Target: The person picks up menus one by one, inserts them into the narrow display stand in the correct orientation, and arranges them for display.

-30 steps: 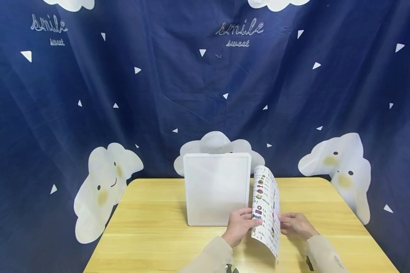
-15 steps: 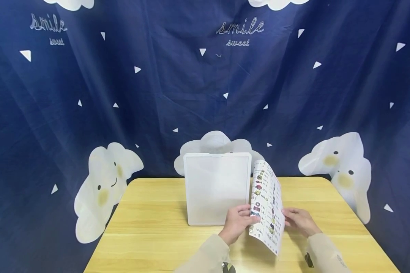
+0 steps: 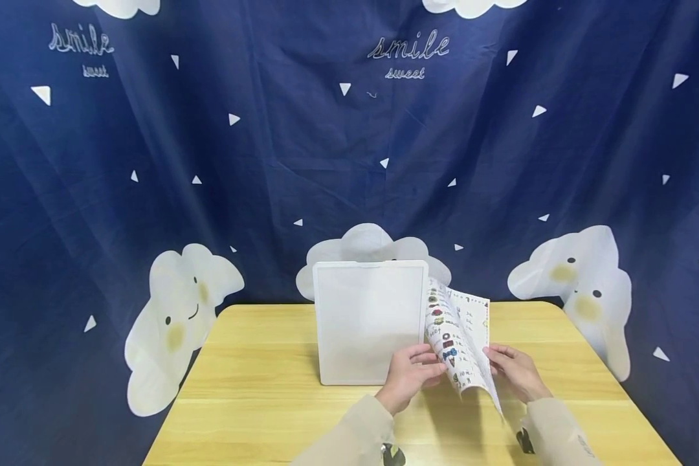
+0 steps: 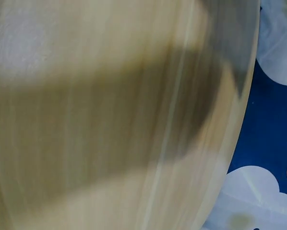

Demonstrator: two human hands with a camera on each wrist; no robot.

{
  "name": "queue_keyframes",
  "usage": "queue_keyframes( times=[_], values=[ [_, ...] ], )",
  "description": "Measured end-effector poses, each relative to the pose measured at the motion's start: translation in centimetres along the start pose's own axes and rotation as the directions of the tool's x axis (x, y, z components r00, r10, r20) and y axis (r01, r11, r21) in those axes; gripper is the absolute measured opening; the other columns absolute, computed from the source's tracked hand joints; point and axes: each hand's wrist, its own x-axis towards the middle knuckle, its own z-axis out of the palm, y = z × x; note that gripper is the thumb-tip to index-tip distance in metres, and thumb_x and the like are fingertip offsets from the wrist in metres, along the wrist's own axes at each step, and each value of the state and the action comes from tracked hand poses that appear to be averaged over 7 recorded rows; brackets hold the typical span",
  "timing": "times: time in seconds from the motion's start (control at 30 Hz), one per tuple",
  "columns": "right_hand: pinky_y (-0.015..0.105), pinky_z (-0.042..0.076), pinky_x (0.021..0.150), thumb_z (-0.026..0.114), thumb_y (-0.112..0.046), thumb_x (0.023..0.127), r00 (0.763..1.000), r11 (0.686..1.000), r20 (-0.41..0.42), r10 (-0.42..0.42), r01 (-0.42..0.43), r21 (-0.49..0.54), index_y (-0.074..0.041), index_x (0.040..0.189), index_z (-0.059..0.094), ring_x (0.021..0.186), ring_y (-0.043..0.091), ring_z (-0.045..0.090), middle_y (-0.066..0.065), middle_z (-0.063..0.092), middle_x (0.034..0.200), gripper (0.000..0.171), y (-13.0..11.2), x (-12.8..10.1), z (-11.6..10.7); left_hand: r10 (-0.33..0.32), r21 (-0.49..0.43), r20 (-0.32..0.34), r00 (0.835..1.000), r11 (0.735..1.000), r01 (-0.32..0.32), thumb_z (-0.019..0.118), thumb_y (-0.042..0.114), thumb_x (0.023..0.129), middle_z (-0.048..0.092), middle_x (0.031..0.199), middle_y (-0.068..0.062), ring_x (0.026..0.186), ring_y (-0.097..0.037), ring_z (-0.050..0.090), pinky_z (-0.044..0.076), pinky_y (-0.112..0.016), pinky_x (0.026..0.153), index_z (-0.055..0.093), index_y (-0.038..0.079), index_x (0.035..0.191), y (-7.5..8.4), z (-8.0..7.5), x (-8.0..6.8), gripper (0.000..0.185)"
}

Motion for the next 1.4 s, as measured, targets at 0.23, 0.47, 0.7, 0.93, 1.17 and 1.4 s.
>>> queue_keyframes(
  times=[0.23,0.47,0.7,0.93,1.17,1.4],
  values=[
    [0.021,0.055,0.076,0.067,-0.011,0.096,0.999,0.996,-0.010,-0.039,0.040,0.081,-0.004,0.102,0.064,0.082,0.007,0.064,-0.003,0.066,0.088,0.009,-0.7,0.1,0.5,-0.002,-0.017,-0.025,1.000,1.000,0.002,0.071,0.009,0.091,0.066,0.121,-0.015,0.105,-0.028,0.067,0.058,-0.043,0.081,0.057,-0.006,0.130,-0.3,0.1,0.1,0.044],
    [0.021,0.055,0.077,0.066,-0.010,0.097,0.997,0.985,-0.009,-0.082,0.082,0.149,-0.007,0.098,0.065,0.080,0.006,0.065,-0.004,0.068,0.086,0.003,-1.1,0.0,1.0,0.002,-0.102,-0.009,1.000,0.995,-0.003,0.067,0.013,0.094,0.060,0.128,-0.013,0.113,-0.030,0.062,0.056,-0.051,0.085,0.057,0.000,0.133,0.3,0.4,0.1,0.042],
    [0.023,0.056,0.075,0.063,-0.005,0.098,0.993,0.968,-0.033,-0.112,0.117,0.220,-0.010,0.091,0.064,0.076,0.007,0.066,-0.004,0.069,0.081,0.008,-1.1,0.2,1.4,0.005,-0.137,-0.050,0.999,0.991,-0.012,0.066,0.013,0.095,0.056,0.130,-0.013,0.118,-0.034,0.059,0.055,-0.053,0.086,0.056,0.002,0.134,1.5,0.5,0.0,0.042],
    [0.023,0.056,0.076,0.063,-0.007,0.098,0.990,0.965,-0.038,-0.135,0.140,0.223,-0.012,0.091,0.064,0.078,0.006,0.067,-0.005,0.069,0.082,0.009,-1.2,0.0,1.3,-0.004,-0.145,-0.067,0.998,0.989,-0.006,0.069,0.010,0.092,0.056,0.128,-0.013,0.121,-0.034,0.057,0.057,-0.046,0.083,0.055,0.000,0.135,2.4,0.4,0.1,0.046],
    [0.022,0.056,0.077,0.065,-0.009,0.098,0.989,0.966,-0.056,-0.136,0.145,0.213,-0.015,0.088,0.066,0.080,0.005,0.067,-0.006,0.069,0.083,0.011,-1.3,-0.1,1.4,-0.014,-0.101,-0.059,0.998,0.995,0.008,0.071,0.007,0.090,0.059,0.125,-0.014,0.109,-0.027,0.063,0.055,-0.050,0.087,0.057,0.000,0.132,2.8,0.0,0.2,0.045],
    [0.021,0.055,0.078,0.064,-0.011,0.098,0.990,0.969,-0.067,-0.122,0.134,0.207,-0.014,0.091,0.065,0.082,0.004,0.066,-0.007,0.068,0.084,0.008,-1.6,-0.5,1.3,-0.055,-0.073,-0.031,0.998,0.996,0.052,0.071,0.006,0.090,0.064,0.120,-0.014,0.099,-0.023,0.067,0.057,-0.043,0.085,0.056,-0.003,0.132,3.2,-0.6,0.3,0.046]
  ],
)
